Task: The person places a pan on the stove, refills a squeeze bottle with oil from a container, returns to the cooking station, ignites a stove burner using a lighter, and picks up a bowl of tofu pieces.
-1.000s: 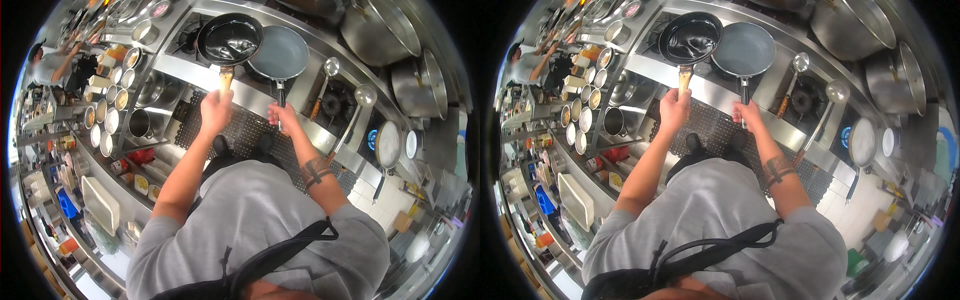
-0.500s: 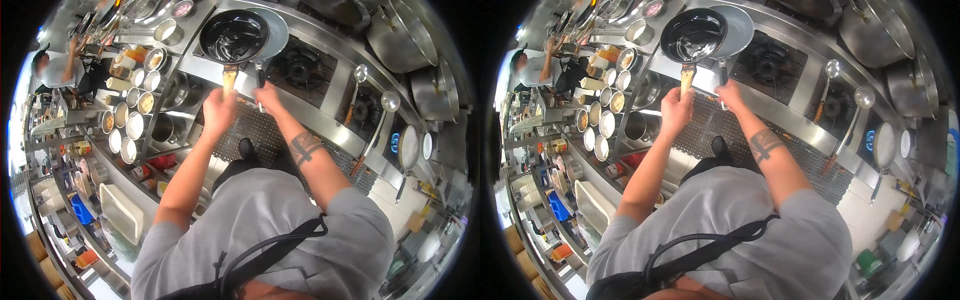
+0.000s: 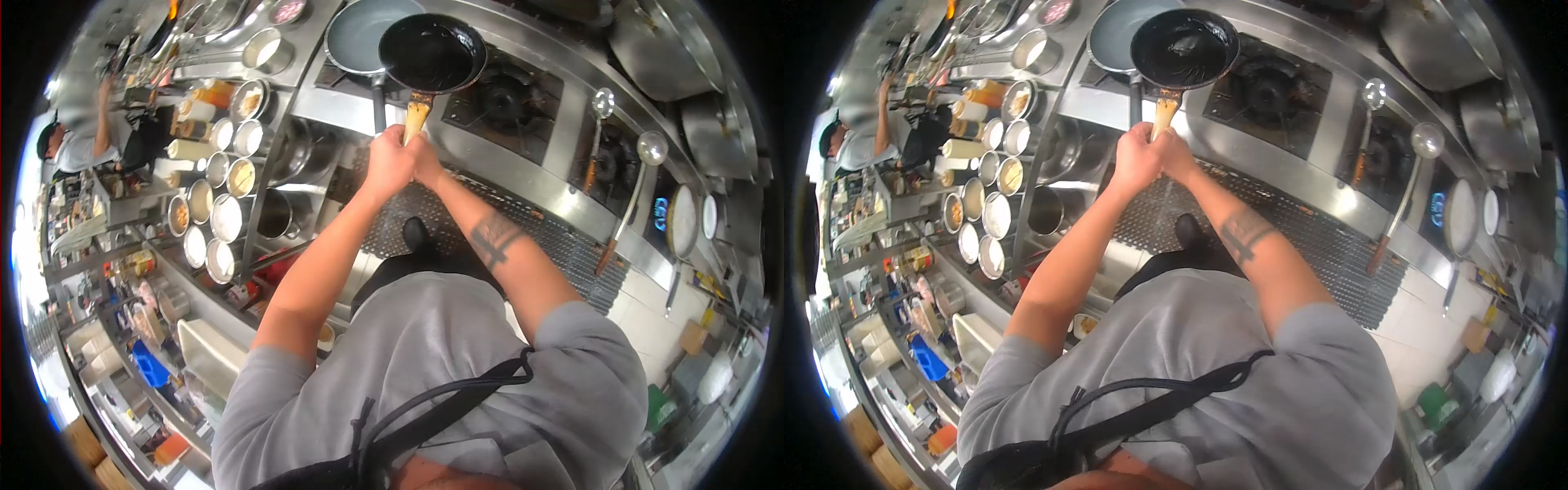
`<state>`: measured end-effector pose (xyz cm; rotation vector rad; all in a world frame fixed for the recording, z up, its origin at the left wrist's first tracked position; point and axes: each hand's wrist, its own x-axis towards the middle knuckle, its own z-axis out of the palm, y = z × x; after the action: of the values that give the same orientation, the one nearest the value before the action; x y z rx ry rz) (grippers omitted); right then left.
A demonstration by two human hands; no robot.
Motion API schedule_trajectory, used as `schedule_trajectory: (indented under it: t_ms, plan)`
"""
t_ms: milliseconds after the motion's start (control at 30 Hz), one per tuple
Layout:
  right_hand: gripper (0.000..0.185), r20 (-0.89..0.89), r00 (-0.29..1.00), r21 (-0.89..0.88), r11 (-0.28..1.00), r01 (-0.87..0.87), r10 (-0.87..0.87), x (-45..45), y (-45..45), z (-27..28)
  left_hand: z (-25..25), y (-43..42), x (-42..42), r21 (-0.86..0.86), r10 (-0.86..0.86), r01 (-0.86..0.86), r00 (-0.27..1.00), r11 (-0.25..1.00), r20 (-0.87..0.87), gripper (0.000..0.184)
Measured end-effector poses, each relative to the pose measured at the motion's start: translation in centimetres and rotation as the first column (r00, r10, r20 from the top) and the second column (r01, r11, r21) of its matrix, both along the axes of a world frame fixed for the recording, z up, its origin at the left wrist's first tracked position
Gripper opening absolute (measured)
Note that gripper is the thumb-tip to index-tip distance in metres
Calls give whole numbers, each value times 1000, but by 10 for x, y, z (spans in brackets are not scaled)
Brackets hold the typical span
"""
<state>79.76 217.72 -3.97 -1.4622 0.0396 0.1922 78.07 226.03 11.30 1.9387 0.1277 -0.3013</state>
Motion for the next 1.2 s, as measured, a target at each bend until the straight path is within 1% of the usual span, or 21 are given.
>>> schedule_trajectory:
  t_ms: [33, 67, 100, 167, 233, 300, 333, 400, 567, 667, 733, 767, 833, 867, 933, 967, 1000, 1100, 1133, 1167, 1200]
  plan:
    - [40, -158, 976, -157, 972, -176, 151, -30, -32, 25, -12, -9, 4, 97, -38, 31, 996, 995, 77, 35]
    - [41, -235, 962, -154, 972, -177, 137, -63, -53, 9, -27, -21, 6, 188, -80, 51, 985, 981, 153, 36]
    - [42, -312, 942, -153, 972, -176, 122, -96, -77, -9, -47, -33, 6, 150, -87, 64, 984, 987, 155, 36]
    - [45, -438, 892, -339, 898, -279, 112, -154, -141, -5, -88, -56, 8, 82, -118, 107, 983, 991, 142, 39]
    - [45, -375, 925, -564, 779, -275, 55, -209, -205, -28, -108, -85, 2, 21, -136, 134, 982, 991, 132, 38]
    - [43, -490, 869, -666, 615, -422, 66, -237, -260, -4, -131, -112, -3, 48, -143, 137, 978, 989, 151, 39]
    - [43, -497, 867, -665, 621, -414, 46, -246, -285, -1, -148, -123, -6, 42, -162, 158, 976, 987, 144, 39]
    - [37, -560, 808, -699, 421, -578, 181, -263, -330, 7, -178, -152, -13, 86, -146, 130, 968, 988, 206, 38]
    - [31, -574, 793, -683, 416, -601, 205, -250, -382, 7, -209, -199, -29, -39, -54, 59, 992, 997, 116, 36]
    - [29, -536, 795, -681, 412, -605, 282, -230, -394, 7, -215, -212, -31, 31, 0, -5, 988, 1000, 152, 36]
    - [29, -513, 784, -677, 398, -620, 349, -217, -391, 14, -215, -217, -35, 121, 5, -45, 950, 992, 313, 38]
    - [29, -496, 786, -682, 395, -616, 370, -213, -390, 15, -211, -220, -35, 127, 30, -73, 949, 989, 313, 38]
    - [29, -473, 774, -684, 378, -624, 421, -207, -392, 20, -191, -224, -35, -19, 53, -54, 998, 998, -41, 44]
    - [29, -463, 755, -668, 377, -642, 465, -201, -392, 22, -178, -222, -35, 12, 21, -20, 995, 1000, -93, 57]
    - [28, -396, 717, -643, 384, -663, 574, -191, -385, 18, -145, -217, -45, 172, 60, -56, 998, 983, -17, 72]
    - [28, -398, 684, -627, 362, -689, 612, -185, -383, 12, -170, -209, -53, 233, 103, -127, 988, 964, 112, 85]
    - [28, -379, 668, -635, 345, -691, 640, -179, -375, 21, -154, -195, -62, 163, 119, -114, 993, 980, -22, 88]
    - [28, -371, 560, -616, 255, -745, 740, -160, -352, 25, -137, -151, -110, 201, 181, -193, 980, 960, 78, 77]
    - [29, -386, 521, -627, 198, -754, 762, -153, -343, 28, -156, -138, -133, 278, 253, -298, 949, 913, 188, 69]
    - [30, -389, 479, -647, 137, -750, 787, -148, -331, 30, -113, -118, -157, 218, 286, -282, 958, 934, 17, 66]
    - [31, -424, 435, -614, 101, -782, 794, -143, -320, 24, -118, -98, -181, 246, 318, -300, 948, 922, -35, 68]
